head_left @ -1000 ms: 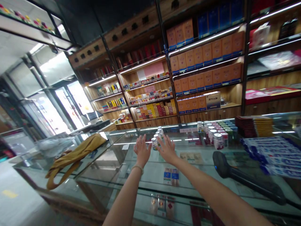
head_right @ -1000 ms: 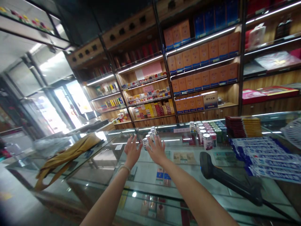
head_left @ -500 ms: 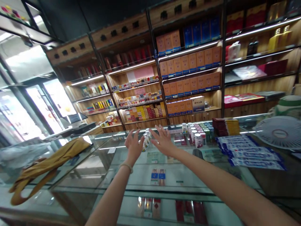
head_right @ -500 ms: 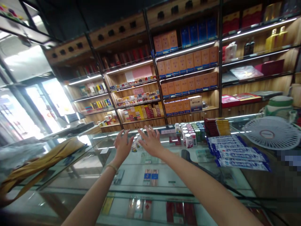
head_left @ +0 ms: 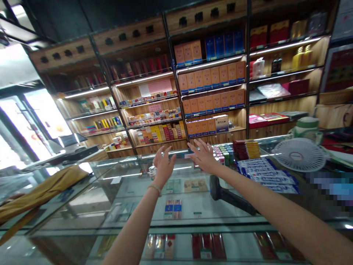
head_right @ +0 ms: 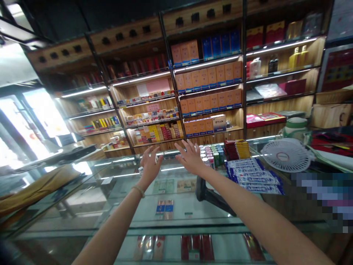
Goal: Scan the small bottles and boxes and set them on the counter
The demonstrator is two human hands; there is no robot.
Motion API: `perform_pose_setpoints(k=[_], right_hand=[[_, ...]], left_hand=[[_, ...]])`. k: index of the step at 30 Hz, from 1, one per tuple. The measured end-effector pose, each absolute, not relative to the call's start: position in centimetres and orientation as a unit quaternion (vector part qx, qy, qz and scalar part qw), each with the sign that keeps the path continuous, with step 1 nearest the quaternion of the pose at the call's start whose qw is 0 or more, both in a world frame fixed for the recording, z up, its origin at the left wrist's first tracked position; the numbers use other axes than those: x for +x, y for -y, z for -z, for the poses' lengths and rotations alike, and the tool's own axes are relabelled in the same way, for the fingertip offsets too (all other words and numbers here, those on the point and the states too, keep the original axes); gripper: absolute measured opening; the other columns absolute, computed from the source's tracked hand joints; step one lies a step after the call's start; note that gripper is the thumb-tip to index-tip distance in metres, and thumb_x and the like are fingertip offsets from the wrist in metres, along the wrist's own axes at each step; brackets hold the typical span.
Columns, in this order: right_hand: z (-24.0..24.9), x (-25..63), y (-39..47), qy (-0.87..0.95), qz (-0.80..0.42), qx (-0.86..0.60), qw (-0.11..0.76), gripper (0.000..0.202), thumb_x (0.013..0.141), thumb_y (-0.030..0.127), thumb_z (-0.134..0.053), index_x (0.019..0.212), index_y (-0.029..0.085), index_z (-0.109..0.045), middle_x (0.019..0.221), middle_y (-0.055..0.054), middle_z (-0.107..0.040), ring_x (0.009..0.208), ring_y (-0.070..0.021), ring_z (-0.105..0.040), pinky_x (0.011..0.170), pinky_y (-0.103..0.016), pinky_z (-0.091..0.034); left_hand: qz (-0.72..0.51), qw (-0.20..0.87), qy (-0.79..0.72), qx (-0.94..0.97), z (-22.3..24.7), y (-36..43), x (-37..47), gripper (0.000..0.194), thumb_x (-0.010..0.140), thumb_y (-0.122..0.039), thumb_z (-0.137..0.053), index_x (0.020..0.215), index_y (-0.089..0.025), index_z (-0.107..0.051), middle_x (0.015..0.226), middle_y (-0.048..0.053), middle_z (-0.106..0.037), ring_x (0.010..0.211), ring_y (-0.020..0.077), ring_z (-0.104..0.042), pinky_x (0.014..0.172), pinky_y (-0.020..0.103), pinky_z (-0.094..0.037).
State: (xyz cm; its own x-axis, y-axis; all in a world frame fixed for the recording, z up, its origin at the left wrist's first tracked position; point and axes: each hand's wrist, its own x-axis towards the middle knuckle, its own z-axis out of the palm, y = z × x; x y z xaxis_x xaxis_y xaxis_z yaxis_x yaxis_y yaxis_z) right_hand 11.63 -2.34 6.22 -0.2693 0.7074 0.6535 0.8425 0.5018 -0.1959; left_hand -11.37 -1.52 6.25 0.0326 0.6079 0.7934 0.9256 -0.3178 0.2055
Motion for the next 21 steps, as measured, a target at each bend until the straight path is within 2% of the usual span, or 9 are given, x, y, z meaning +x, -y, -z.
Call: perform_pose_setpoints(k=[4, 9, 16, 21], right_hand=[[-5.9, 16.0, 1.6, 0.779, 0.129, -0.511, 0.339, 0.052, 0.103, 0.045, -0.034, 0.155, 0.034, -0.036, 0.163, -0.007, -0.033, 0.151, -0.0254, -0.021, 0.119, -0.052, -0.017], [-5.2, 19.9, 0.6, 0.764, 0.146, -0.538, 0.324, 0.051, 0.104, 0.045, -0.032, 0.154, 0.035, -0.038, 0.162, -0.008, -0.035, 0.15, -0.0257, -0.023, 0.118, -0.052, -0.019], [-5.5, 21.9, -1.8, 0.758, 0.156, -0.548, 0.317, 0.051, 0.104, 0.045, -0.033, 0.152, 0.033, -0.041, 0.161, -0.008, -0.037, 0.149, -0.0264, -0.026, 0.117, -0.052, -0.02], [-5.4, 22.5, -4.5, 0.755, 0.171, -0.549, 0.314, 0.051, 0.103, 0.046, -0.035, 0.152, 0.032, -0.042, 0.16, -0.009, -0.038, 0.149, -0.0277, -0.026, 0.117, -0.054, -0.021]], left_hand=[[0.428, 0.177, 0.534, -0.707, -6.3, 0.7, -9.1, 0.045, 0.097, -0.043, -0.048, 0.138, -0.024, -0.056, 0.146, 0.015, -0.046, 0.14, 0.0303, -0.04, 0.117, 0.051, -0.032], [0.442, 0.162, 0.524, -0.71, -5.9, -0.7, -6.8, 0.045, 0.096, -0.042, -0.05, 0.137, -0.024, -0.057, 0.145, 0.016, -0.046, 0.138, 0.0318, -0.041, 0.117, 0.054, -0.032], [0.468, 0.128, 0.529, -0.697, -5.3, -3.7, -3.6, 0.045, 0.095, -0.042, -0.053, 0.134, -0.022, -0.06, 0.144, 0.017, -0.046, 0.138, 0.0324, -0.042, 0.115, 0.055, -0.033], [0.495, 0.12, 0.524, -0.682, -4.8, -6.3, -1.4, 0.043, 0.095, -0.043, -0.053, 0.133, -0.025, -0.06, 0.143, 0.015, -0.049, 0.136, 0.0314, -0.044, 0.115, 0.054, -0.034]])
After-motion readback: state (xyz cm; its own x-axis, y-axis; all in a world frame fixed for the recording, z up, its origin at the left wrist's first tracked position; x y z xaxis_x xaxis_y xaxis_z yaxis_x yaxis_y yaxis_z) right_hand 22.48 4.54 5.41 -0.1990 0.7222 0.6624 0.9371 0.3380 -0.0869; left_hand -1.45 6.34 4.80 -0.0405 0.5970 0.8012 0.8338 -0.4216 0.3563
